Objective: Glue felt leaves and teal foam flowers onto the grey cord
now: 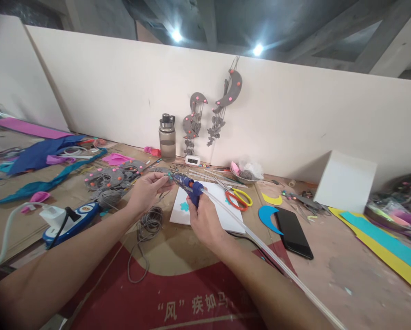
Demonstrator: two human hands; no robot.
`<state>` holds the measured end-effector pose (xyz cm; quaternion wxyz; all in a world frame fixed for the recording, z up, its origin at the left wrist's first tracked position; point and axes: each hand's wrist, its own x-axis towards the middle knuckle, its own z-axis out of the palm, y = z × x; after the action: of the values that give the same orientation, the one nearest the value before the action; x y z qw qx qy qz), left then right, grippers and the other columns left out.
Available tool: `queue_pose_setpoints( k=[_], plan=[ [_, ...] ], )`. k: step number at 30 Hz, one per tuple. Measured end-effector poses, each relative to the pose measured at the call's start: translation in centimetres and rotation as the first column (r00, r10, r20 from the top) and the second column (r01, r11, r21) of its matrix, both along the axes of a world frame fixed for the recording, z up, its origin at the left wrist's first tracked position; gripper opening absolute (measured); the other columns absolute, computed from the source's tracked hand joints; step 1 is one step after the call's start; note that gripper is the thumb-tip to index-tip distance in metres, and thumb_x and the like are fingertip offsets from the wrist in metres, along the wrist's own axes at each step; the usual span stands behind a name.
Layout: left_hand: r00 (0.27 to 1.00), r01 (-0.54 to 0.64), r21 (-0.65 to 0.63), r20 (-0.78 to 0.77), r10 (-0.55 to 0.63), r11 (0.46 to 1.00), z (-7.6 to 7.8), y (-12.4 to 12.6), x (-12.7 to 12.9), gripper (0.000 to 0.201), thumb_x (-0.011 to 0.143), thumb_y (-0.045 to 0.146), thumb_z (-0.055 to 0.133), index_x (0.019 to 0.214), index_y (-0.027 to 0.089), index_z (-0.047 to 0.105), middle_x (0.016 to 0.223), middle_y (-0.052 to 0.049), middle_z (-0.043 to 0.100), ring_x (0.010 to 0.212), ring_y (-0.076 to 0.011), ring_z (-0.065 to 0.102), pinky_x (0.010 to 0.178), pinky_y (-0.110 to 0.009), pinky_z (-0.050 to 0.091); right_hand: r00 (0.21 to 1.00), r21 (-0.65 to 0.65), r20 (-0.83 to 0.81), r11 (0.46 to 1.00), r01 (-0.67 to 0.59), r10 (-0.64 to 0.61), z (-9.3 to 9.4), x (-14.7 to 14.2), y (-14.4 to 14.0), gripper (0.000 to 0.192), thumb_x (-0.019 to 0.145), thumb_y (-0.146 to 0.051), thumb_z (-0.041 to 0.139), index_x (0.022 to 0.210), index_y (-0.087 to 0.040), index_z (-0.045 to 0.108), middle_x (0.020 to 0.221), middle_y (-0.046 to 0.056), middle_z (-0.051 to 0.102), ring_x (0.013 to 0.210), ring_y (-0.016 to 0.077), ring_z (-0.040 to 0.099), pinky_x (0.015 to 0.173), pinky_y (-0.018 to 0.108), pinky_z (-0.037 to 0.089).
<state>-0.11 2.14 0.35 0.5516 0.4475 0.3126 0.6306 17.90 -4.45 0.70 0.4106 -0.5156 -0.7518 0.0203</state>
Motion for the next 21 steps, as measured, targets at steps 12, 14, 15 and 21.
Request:
queue_pose_setpoints(
  k=[12,14,15,21],
  plan=[
    [1.000,-0.006,-0.017,0.005,0.006,1.000,0.20,-0.16,0.09,0.027,0.065,0.033,0.075,0.075,0.011,0.062,0.070,-0.004,0.067,0.070,-0.0146,0.065,0.081,-0.037,0.052,1.000,-0.010,-0.009,1.000,0.004,-0.004,-0.33,-0.16,-0.10,0.029,0.091,-0.034,0.039,0.105,-0.013,0.052,0.096,0.015,0.064,0.087,0.0261,0.061,0.078,0.040,0.048],
    [1.000,-0.005,-0.019,0.008,0.005,1.000,0.25,-0.17,0.07,0.028,0.064,0.033,0.076,0.074,0.011,0.062,0.070,-0.004,0.067,0.071,-0.0152,0.065,0.082,-0.038,0.052,1.000,-0.011,-0.018,1.000,0.011,-0.011,-0.39,-0.17,-0.11,0.028,0.091,-0.034,0.039,0.104,-0.014,0.052,0.097,0.015,0.064,0.088,0.0260,0.061,0.078,0.040,0.048],
    [1.000,-0.005,-0.022,0.007,0.005,1.000,0.27,-0.17,0.06,0.028,0.064,0.033,0.076,0.074,0.011,0.062,0.070,-0.004,0.067,0.071,-0.0153,0.065,0.082,-0.038,0.052,1.000,-0.012,-0.023,1.000,0.008,-0.009,-0.39,-0.18,-0.13,0.027,0.090,-0.034,0.039,0.104,-0.014,0.052,0.097,0.015,0.064,0.088,0.0258,0.061,0.079,0.040,0.048],
    [1.000,-0.014,-0.023,-0.011,0.014,1.000,0.29,-0.14,0.08,0.028,0.064,0.034,0.076,0.074,0.012,0.062,0.070,-0.003,0.066,0.069,-0.0144,0.064,0.081,-0.038,0.052,1.000,-0.025,-0.006,1.000,-0.006,0.006,-0.13,-0.28,-0.23,0.029,0.091,-0.035,0.038,0.105,-0.014,0.053,0.098,0.016,0.064,0.089,0.0266,0.060,0.079,0.042,0.048]
  ],
)
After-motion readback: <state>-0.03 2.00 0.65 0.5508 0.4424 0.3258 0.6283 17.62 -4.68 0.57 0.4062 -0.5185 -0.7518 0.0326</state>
